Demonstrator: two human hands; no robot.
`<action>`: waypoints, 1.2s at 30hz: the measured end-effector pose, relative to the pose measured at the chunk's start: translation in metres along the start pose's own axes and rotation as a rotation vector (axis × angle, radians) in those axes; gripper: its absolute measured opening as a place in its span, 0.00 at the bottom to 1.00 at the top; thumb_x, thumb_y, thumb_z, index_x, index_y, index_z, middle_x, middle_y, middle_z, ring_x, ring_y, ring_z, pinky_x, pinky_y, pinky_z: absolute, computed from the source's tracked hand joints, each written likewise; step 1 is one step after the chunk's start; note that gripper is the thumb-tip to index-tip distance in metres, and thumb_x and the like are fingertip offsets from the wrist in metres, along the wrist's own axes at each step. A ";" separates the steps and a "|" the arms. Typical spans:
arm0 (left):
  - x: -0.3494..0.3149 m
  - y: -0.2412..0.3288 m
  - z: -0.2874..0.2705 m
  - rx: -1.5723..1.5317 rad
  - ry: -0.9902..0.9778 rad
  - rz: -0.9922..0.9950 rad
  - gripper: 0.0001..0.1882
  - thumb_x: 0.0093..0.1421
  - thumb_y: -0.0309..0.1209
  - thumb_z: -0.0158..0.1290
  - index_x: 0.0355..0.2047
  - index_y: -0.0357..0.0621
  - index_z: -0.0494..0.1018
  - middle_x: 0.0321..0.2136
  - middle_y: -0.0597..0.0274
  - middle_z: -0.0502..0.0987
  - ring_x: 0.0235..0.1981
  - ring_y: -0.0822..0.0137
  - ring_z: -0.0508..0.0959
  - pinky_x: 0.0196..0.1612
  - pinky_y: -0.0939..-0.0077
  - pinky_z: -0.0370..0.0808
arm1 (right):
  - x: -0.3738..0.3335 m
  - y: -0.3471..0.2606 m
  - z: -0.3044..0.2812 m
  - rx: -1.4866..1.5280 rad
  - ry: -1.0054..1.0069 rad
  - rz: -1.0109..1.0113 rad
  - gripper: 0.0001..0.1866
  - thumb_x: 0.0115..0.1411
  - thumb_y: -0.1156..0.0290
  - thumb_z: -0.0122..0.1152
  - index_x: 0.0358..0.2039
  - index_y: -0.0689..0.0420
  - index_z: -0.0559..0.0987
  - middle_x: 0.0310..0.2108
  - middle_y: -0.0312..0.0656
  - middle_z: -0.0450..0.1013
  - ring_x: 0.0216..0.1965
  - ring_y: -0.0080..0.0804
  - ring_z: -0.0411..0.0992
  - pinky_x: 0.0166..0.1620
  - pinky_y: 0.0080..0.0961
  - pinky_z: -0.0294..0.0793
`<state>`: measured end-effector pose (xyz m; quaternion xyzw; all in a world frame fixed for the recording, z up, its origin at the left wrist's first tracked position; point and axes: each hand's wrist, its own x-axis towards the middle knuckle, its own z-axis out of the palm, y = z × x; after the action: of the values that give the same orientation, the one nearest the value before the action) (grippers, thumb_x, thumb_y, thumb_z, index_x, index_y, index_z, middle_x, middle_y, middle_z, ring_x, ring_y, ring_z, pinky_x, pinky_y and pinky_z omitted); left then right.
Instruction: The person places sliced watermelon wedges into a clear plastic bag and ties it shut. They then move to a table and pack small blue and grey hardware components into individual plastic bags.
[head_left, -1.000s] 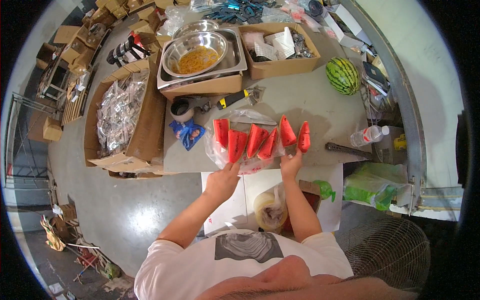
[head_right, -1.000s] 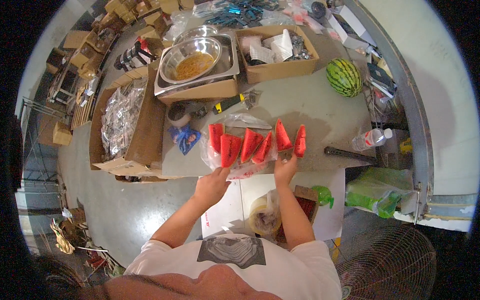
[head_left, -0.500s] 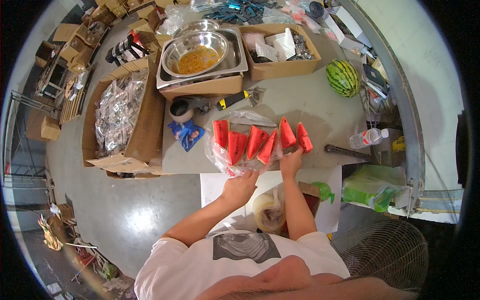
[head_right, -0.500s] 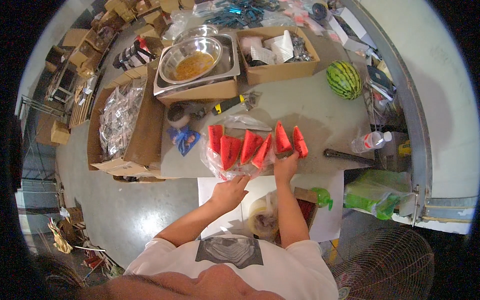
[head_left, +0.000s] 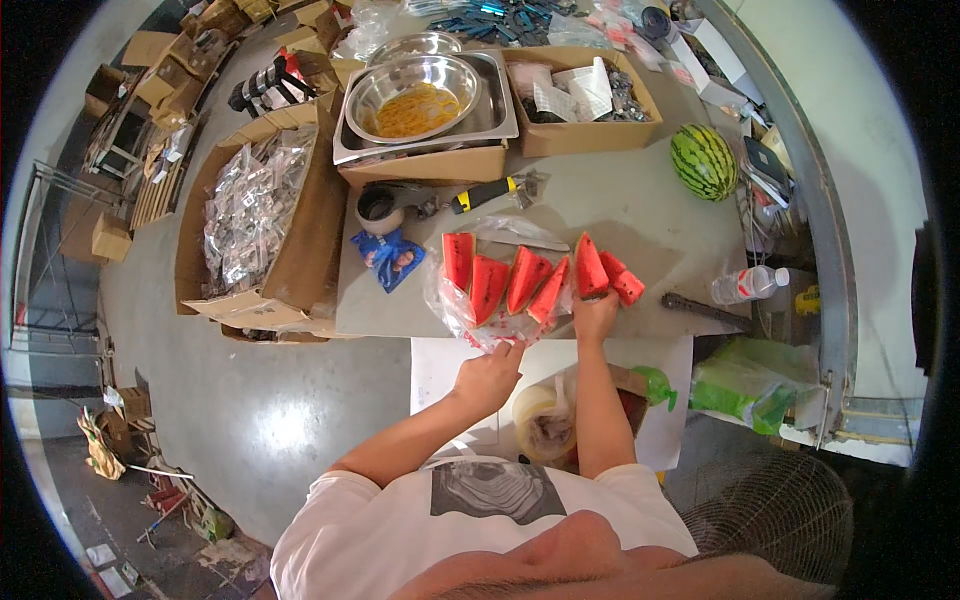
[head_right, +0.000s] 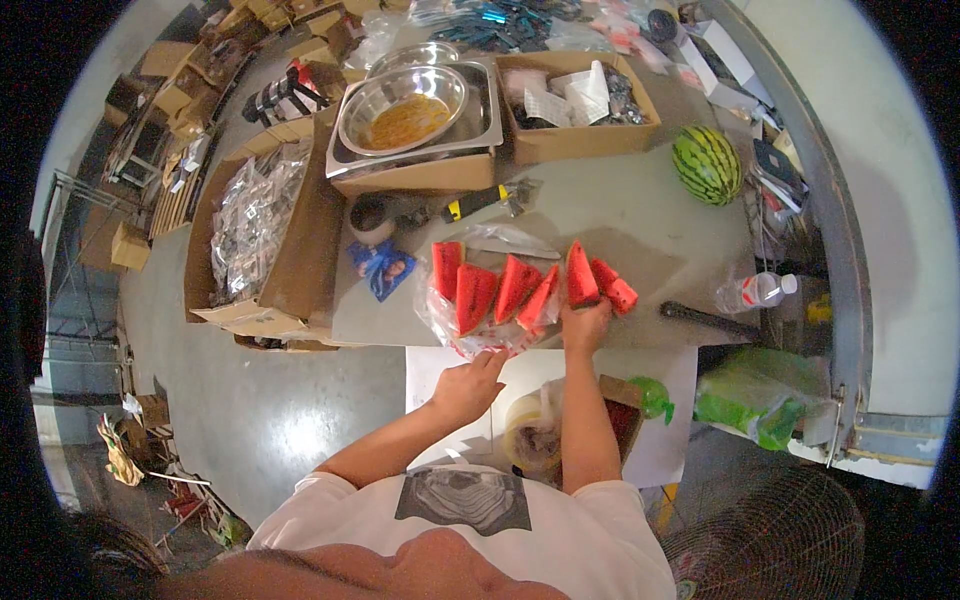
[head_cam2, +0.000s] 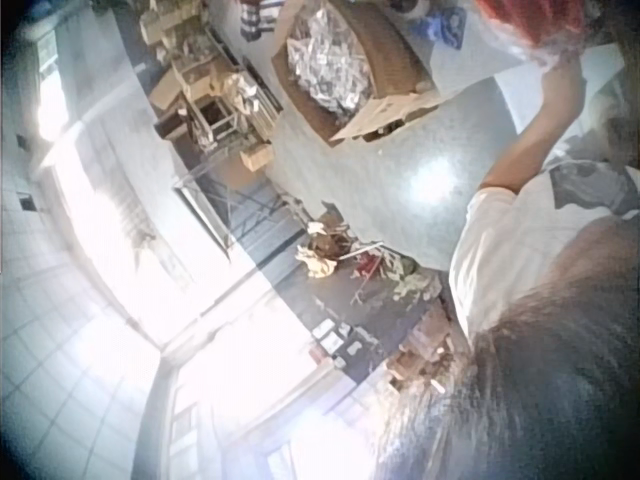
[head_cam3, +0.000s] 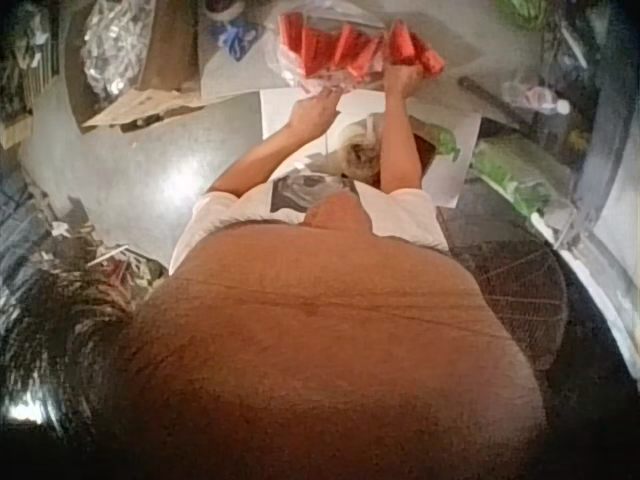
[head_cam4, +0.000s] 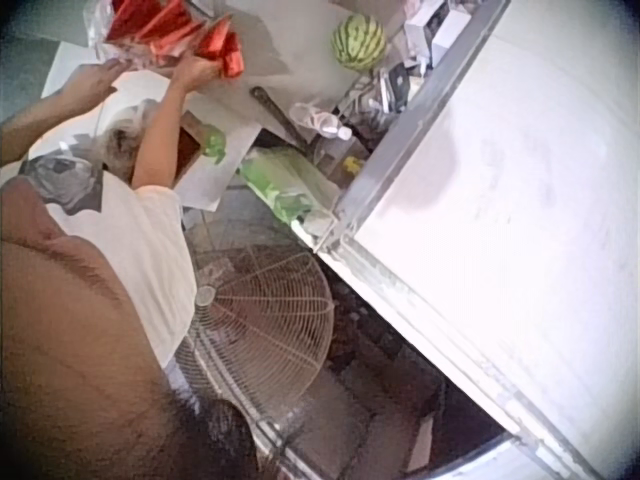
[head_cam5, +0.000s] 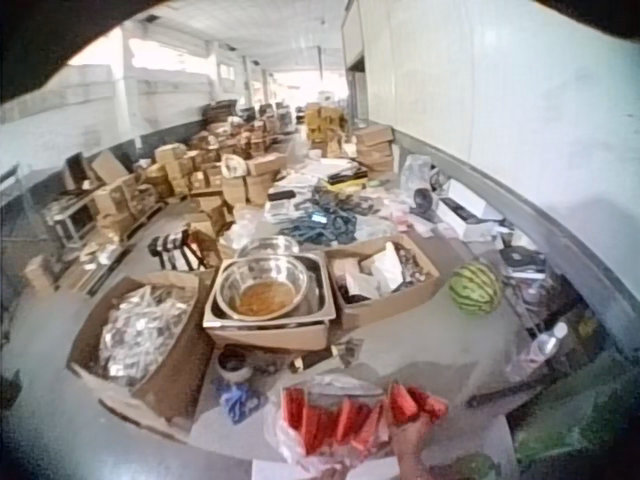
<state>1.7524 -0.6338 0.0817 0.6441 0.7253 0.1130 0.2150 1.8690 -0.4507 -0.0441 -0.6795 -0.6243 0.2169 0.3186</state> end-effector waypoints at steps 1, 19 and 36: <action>0.000 0.001 -0.001 -0.004 -0.012 -0.011 0.28 0.50 0.35 0.54 0.51 0.43 0.59 0.39 0.54 0.70 0.26 0.59 0.77 0.25 0.67 0.75 | 0.001 -0.002 -0.002 0.002 -0.018 0.016 0.30 0.38 0.65 0.69 0.39 0.65 0.66 0.39 0.55 0.68 0.43 0.51 0.66 0.46 0.37 0.65; -0.012 -0.014 -0.005 -0.015 -0.010 -0.142 0.29 0.50 0.35 0.54 0.52 0.47 0.58 0.36 0.54 0.70 0.28 0.56 0.77 0.25 0.64 0.75 | 0.001 0.001 -0.003 0.245 0.030 -0.067 0.32 0.39 0.71 0.67 0.45 0.59 0.63 0.39 0.51 0.69 0.40 0.45 0.69 0.44 0.33 0.67; -0.034 -0.011 -0.032 0.156 -0.161 -0.139 0.28 0.47 0.24 0.48 0.50 0.58 0.62 0.40 0.45 0.65 0.26 0.56 0.76 0.24 0.66 0.75 | 0.003 -0.125 -0.119 0.113 -1.098 -0.547 0.31 0.36 0.71 0.64 0.44 0.56 0.65 0.34 0.50 0.71 0.38 0.47 0.71 0.39 0.32 0.68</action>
<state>1.7311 -0.6655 0.1106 0.6141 0.7551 -0.0110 0.2293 1.8632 -0.4647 0.1284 -0.2660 -0.8364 0.4782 0.0302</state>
